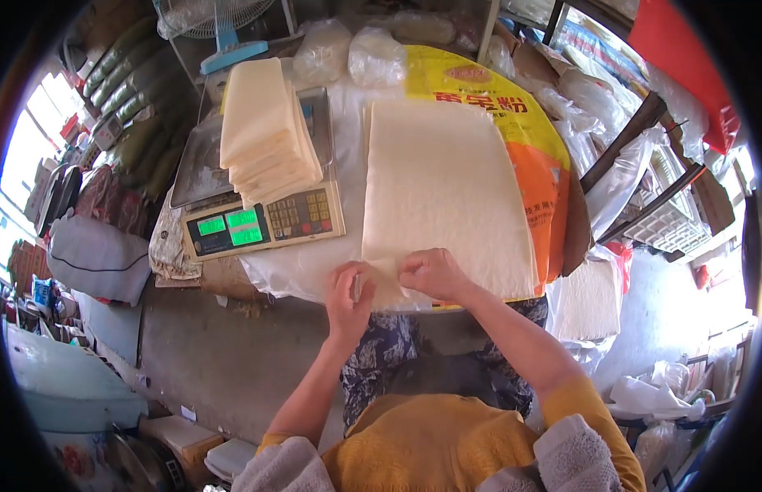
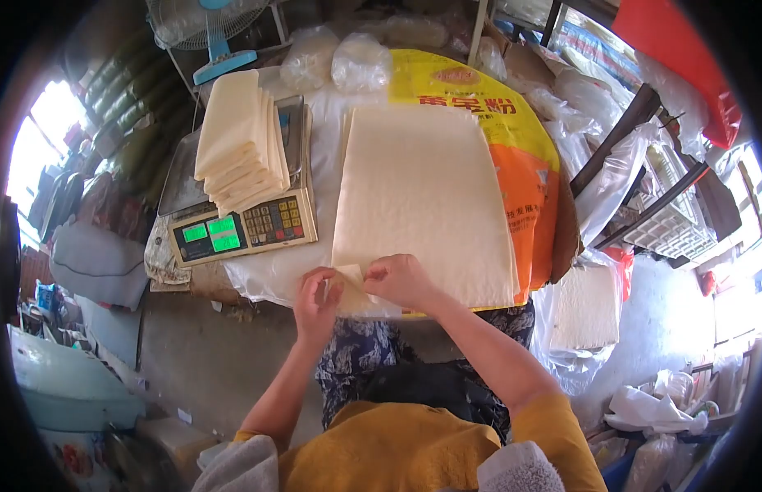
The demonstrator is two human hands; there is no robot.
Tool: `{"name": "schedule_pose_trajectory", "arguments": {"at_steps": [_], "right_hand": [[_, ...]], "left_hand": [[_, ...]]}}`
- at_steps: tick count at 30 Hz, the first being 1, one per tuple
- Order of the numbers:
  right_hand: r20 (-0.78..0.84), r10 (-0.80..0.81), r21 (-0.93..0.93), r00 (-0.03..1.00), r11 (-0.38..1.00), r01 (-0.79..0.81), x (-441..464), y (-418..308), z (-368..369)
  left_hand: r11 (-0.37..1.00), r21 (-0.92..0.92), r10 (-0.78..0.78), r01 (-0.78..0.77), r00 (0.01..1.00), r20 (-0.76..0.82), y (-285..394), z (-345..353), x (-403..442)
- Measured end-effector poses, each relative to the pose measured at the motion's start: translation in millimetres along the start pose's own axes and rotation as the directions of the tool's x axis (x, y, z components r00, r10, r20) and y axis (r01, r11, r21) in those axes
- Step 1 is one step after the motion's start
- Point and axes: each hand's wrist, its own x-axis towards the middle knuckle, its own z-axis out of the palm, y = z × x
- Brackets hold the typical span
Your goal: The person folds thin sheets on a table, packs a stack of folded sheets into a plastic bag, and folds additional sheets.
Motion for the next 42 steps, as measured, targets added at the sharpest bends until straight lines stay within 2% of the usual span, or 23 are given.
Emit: {"name": "schedule_pose_trajectory", "arguments": {"at_steps": [3, 6, 8, 9, 11, 12, 13, 15, 16, 18, 19, 21, 24, 28, 30, 31, 34, 36, 38, 39, 40, 41, 42], "right_hand": [[-0.066, -0.095, -0.023, 0.993, 0.995, 0.094, 0.0, 10.2, 9.2], [-0.068, -0.172, -0.114, 0.983, 0.98, 0.163, 0.9, 8.7, 10.7], [-0.03, -0.215, -0.176, 0.976, 0.963, 0.206, 2.6, 11.8, 10.4], [-0.055, -0.142, -0.074, 0.988, 0.988, 0.137, 4.6, 15.4, 8.2], [-0.084, 0.008, 0.137, 0.996, 0.991, 0.004, 13.8, 27.5, -7.2], [-0.154, 0.167, 0.477, 0.974, 0.876, -0.075, 22.2, 39.2, -28.6], [-0.159, 0.333, 0.759, 0.929, 0.644, -0.101, 28.2, 48.8, -48.7], [-0.178, 0.105, 0.775, 0.978, 0.628, 0.073, 15.7, 40.5, -62.2], [-0.188, -0.01, 0.781, 0.982, 0.605, 0.156, 7.7, 32.8, -65.7], [-0.162, -0.089, 0.377, 0.983, 0.915, 0.145, -11.4, 9.5, -44.4], [-0.137, -0.118, 0.129, 0.984, 0.982, 0.136, -18.2, 2.8, -31.8], [-0.176, -0.16, 0.081, 0.971, 0.981, 0.177, -24.1, 3.0, -16.2], [-0.15, -0.184, 0.005, 0.971, 0.982, 0.187, -24.4, -0.4, -15.4], [-0.116, -0.205, -0.035, 0.972, 0.979, 0.203, -19.9, 1.5, -9.2], [-0.107, -0.204, 0.031, 0.973, 0.977, 0.209, -16.0, 5.1, -6.6], [-0.103, -0.204, 0.064, 0.974, 0.975, 0.211, -13.4, 7.9, -5.0], [-0.05, 0.043, 0.375, 0.998, 0.927, -0.021, 7.9, 34.6, -26.5], [-0.289, 0.283, 0.69, 0.915, 0.724, -0.006, 15.2, 43.7, -62.9], [-0.399, 0.31, 0.666, 0.863, 0.745, 0.04, 20.1, 66.5, -107.1], [-0.417, 0.225, 0.606, 0.881, 0.791, 0.085, 23.9, 63.0, -99.7], [-0.434, 0.137, 0.543, 0.89, 0.829, 0.137, 19.2, 58.9, -88.7], [-0.432, 0.014, 0.298, 0.902, 0.946, 0.128, 6.9, 53.9, -72.8], [-0.422, -0.109, 0.031, 0.9, 0.99, 0.135, -5.6, 47.1, -56.8]], "left_hand": [[0.985, 0.156, 0.056, -0.068, 0.995, 0.084, 2.1, 0.0, 4.4], [0.997, 0.06, -0.036, 0.04, 0.998, -0.052, 21.0, 3.8, 5.6], [0.987, 0.128, 0.111, -0.101, 0.991, -0.073, 23.6, 5.8, 9.7], [0.972, 0.163, 0.183, -0.169, 0.98, -0.079, 24.2, 6.2, 10.7], [0.918, 0.37, 0.175, -0.142, 0.983, -0.056, 24.3, 6.7, 11.9], [0.875, 0.466, 0.171, -0.129, 0.984, -0.05, 23.9, 7.0, 14.1], [0.841, 0.495, 0.239, -0.22, 0.971, 0.025, 22.7, 6.3, 16.0], [0.75, 0.531, 0.353, -0.395, 0.917, 0.184, 19.7, 2.7, 16.1], [0.78, 0.487, 0.365, -0.395, 0.917, 0.159, 22.9, 4.3, 19.1], [0.832, 0.387, 0.39, -0.398, 0.915, 0.103, 35.8, 13.0, 30.2], [0.902, 0.307, 0.293, -0.305, 0.952, 0.085, 38.7, 16.2, 34.2], [0.986, 0.139, 0.078, -0.089, 0.994, 0.079, 42.9, 20.2, 36.4], [0.992, 0.073, -0.109, 0.102, 0.988, 0.106, 47.0, 19.1, 30.9], [0.984, 0.179, -0.008, -0.005, 0.997, 0.074, 38.2, 18.8, 23.6], [0.984, 0.178, -0.001, -0.014, 0.996, 0.084, 31.3, 18.4, 20.3], [0.985, 0.169, -0.048, 0.034, 0.996, 0.078, 31.6, 17.8, 19.5], [0.969, 0.193, -0.175, 0.155, 0.98, 0.095, 31.0, 12.6, 16.8], [0.943, 0.271, -0.239, 0.193, 0.96, 0.148, 26.1, 6.9, 16.9], [0.937, 0.35, 0.02, -0.012, 1.0, -0.02, 34.9, 9.1, 15.1], [0.908, 0.405, 0.157, -0.105, 0.983, -0.095, 40.5, 11.3, 15.5], [0.917, 0.363, 0.191, -0.164, 0.981, -0.04, 45.0, 12.2, 19.3], [0.924, 0.312, 0.225, -0.219, 0.974, 0.017, 49.9, 14.4, 23.2], [0.929, 0.255, 0.26, -0.27, 0.963, 0.071, 53.3, 19.0, 26.4]]}}
